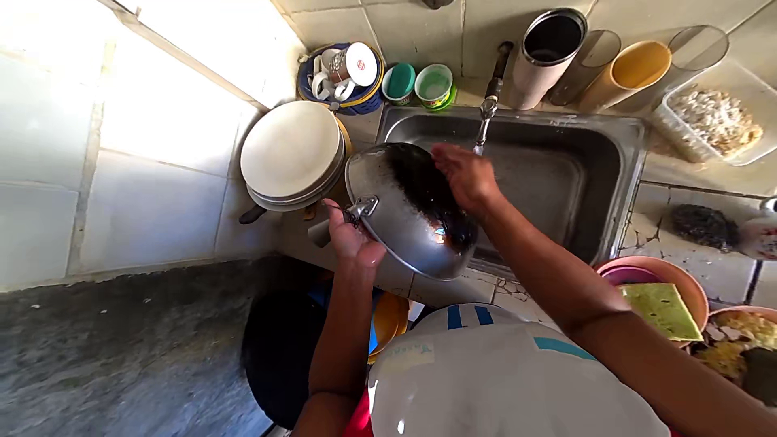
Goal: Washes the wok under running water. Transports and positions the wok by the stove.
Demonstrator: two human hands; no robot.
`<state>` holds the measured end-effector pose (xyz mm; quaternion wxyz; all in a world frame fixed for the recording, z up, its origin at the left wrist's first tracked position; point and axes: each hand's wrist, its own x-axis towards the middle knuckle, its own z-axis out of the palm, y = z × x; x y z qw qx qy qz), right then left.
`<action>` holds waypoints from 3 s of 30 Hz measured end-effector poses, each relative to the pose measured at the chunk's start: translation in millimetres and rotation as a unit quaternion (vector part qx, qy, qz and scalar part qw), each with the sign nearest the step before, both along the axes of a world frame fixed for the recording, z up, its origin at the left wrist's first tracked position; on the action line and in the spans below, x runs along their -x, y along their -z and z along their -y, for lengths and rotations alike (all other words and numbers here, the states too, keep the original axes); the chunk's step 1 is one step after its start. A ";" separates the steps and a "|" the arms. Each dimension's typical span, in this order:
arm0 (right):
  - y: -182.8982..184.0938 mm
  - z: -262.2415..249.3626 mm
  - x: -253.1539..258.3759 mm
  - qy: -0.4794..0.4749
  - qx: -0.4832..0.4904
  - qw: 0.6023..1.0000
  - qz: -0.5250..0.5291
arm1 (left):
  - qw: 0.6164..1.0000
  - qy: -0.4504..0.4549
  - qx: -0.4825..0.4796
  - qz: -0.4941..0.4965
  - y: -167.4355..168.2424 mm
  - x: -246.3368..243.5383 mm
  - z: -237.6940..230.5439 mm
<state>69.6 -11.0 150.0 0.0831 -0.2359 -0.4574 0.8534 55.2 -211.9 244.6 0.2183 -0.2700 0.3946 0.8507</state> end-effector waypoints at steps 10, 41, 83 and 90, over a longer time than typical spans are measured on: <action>-80.0 -23.1 111.5 -0.357 -0.556 0.747 -0.077 | 0.981 0.092 0.025 -0.170 -10.3 -19.5 -0.9; 13.4 -8.0 -22.9 -0.066 -0.302 0.951 0.012 | 0.980 0.042 0.070 -0.183 18.9 -37.7 -23.9; -52.5 -123.0 -129.5 -0.476 -0.503 0.715 -0.095 | 0.670 0.604 0.132 -0.411 -42.1 7.4 3.0; 3.3 -62.6 -177.0 -0.340 -0.682 0.641 -0.087 | 0.778 0.208 0.276 -0.525 88.3 -20.9 17.0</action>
